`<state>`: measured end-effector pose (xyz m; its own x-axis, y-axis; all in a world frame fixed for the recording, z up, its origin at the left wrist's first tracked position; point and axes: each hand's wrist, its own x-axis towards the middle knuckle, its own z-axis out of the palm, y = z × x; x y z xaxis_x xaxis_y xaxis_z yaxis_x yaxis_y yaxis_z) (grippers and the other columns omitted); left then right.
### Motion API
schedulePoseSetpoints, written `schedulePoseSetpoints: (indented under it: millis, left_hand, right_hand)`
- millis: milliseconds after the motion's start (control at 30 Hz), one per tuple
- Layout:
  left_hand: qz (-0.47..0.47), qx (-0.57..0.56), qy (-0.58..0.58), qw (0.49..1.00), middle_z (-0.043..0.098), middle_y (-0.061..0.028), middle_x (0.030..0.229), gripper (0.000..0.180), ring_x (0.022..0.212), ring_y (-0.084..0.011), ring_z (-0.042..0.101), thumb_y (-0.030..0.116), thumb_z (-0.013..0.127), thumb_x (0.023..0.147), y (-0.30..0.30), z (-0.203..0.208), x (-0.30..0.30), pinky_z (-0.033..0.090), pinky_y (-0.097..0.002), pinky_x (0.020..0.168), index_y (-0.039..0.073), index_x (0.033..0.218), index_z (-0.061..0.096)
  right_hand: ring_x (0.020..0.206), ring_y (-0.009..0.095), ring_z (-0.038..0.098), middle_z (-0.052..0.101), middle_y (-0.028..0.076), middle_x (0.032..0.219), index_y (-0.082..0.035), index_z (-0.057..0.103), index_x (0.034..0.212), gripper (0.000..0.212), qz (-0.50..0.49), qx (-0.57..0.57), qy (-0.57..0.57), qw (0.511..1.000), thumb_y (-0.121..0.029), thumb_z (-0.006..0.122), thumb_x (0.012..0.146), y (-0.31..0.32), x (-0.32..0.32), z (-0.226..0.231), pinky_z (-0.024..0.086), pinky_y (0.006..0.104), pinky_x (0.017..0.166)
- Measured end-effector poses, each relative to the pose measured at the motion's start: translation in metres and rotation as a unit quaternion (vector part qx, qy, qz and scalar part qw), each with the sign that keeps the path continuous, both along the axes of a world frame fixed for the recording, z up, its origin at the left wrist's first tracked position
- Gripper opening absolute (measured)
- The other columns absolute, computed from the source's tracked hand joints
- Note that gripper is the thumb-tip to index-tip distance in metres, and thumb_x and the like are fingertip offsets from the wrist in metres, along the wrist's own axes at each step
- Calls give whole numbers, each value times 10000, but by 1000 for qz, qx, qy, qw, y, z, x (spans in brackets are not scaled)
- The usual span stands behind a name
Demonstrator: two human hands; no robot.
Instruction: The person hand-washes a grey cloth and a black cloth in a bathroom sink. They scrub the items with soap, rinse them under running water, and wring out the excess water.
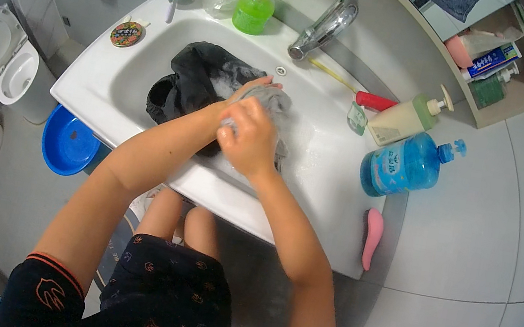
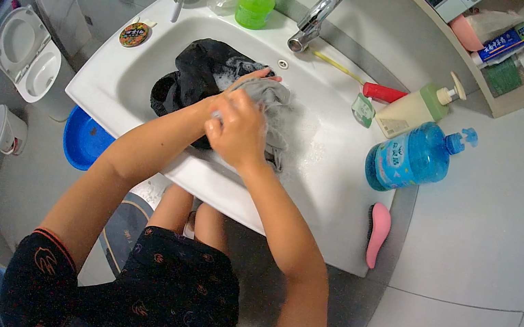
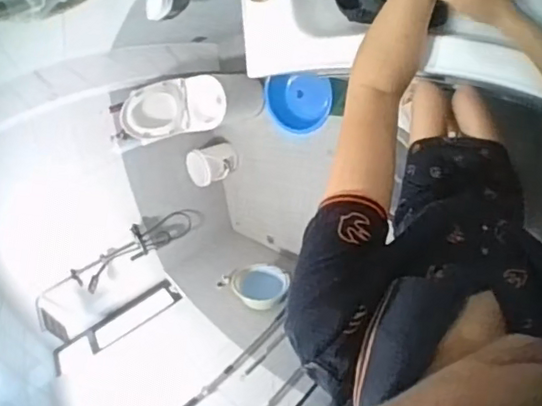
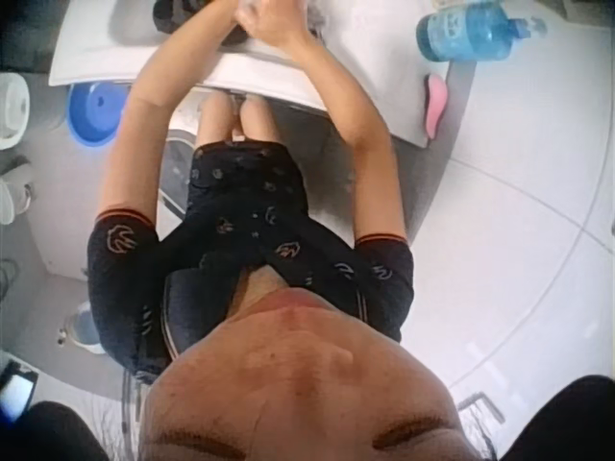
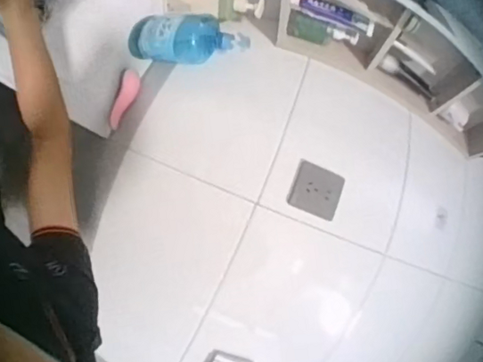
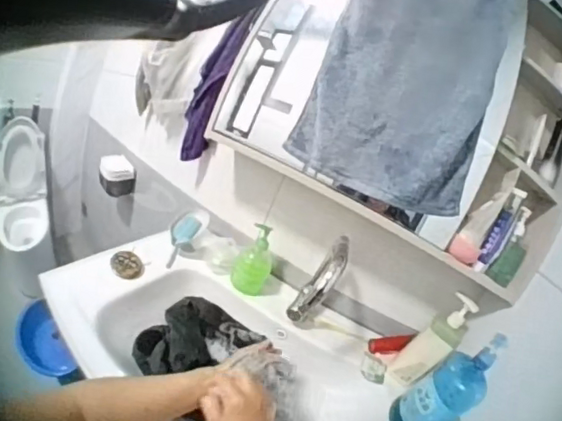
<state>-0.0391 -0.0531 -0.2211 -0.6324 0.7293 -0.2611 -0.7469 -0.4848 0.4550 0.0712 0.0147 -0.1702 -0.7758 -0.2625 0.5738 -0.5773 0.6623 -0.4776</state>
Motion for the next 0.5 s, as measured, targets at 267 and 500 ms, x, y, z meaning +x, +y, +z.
schedulePoseSetpoints:
  millis: [267,500]
  left_hand:
    - [30,-20,26,999,613,-24,882,388,770,-159,565,420,567,876,21,5,27,478,-297,692,84,1070,591]
    - [42,-341,261,902,599,-57,1100,328,969,-186,582,347,518,926,20,6,11,495,-324,799,106,1146,554]
  right_hand:
    - [826,367,594,553,150,886,-93,617,922,317,-223,7,86,971,-316,698,711,19,-33,-1,497,447,663]
    - [1026,411,551,576,254,1079,-31,596,1112,446,-364,-76,-201,907,-320,645,775,112,-57,-47,447,455,869]
